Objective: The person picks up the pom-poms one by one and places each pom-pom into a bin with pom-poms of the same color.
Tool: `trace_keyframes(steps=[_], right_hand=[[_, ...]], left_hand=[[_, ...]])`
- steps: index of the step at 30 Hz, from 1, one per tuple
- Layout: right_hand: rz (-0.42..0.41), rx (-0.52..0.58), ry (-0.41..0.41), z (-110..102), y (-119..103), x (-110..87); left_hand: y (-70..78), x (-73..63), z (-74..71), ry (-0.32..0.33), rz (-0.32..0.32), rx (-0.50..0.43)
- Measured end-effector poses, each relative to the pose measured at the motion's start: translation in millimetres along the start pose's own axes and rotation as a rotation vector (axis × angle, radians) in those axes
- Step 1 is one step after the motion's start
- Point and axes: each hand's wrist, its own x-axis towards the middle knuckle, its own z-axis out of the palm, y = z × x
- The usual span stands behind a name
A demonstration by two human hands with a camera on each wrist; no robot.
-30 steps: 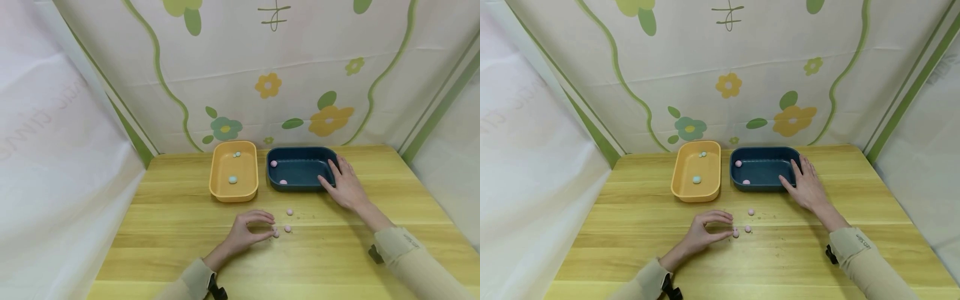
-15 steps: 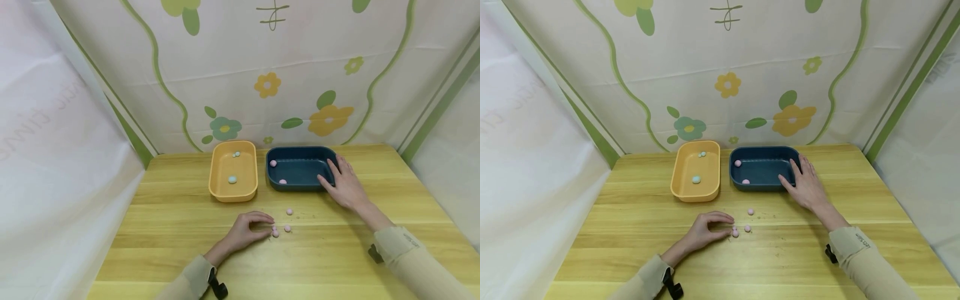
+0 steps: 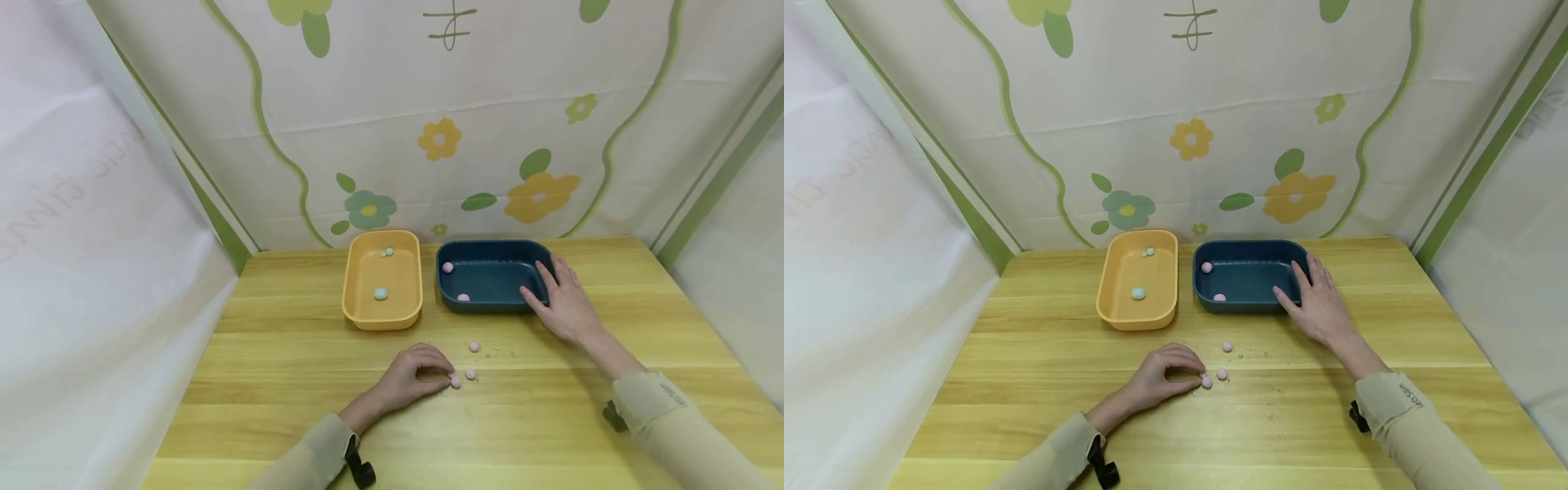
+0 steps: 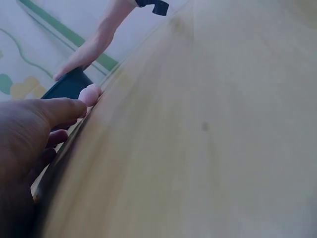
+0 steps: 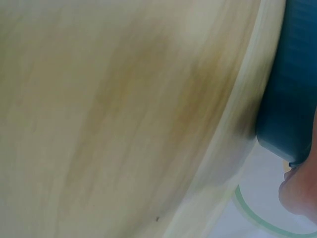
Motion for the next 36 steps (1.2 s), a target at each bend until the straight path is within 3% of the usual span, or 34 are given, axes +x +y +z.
trace_keyframes(steps=[3, 8, 15, 19, 23, 26, 36], right_hand=[[-0.001, -0.002, -0.004, -1.0, -0.7, -0.5], [0.003, 0.004, -0.015, -1.3, -1.3, -1.5], [0.005, -0.006, -0.015, 1.6, 0.4, -0.1], [0.004, -0.007, -0.012, 1.7, 1.3, 0.6], [0.001, -0.004, -0.004, 0.9, 2.0, 0.6], [-0.002, -0.002, -0.002, 0.5, 2.0, 0.7], [0.006, -0.012, -0.017, -1.2, -0.6, -0.8]], left_hand=[[0.2, 3.4, 3.3, 0.001, 0.011, 0.027], [1.4, 5.8, 6.4, 0.031, -0.034, 0.033], [5.4, 3.4, 2.3, 0.159, -0.074, -0.047], [10.0, 5.7, -3.6, 0.25, -0.019, -0.091], [14.6, 13.0, -10.4, 0.349, 0.103, -0.062], [17.8, 19.8, -15.5, 0.398, 0.156, -0.044], [26.7, 41.8, -29.7, 0.428, 0.188, -0.064]])
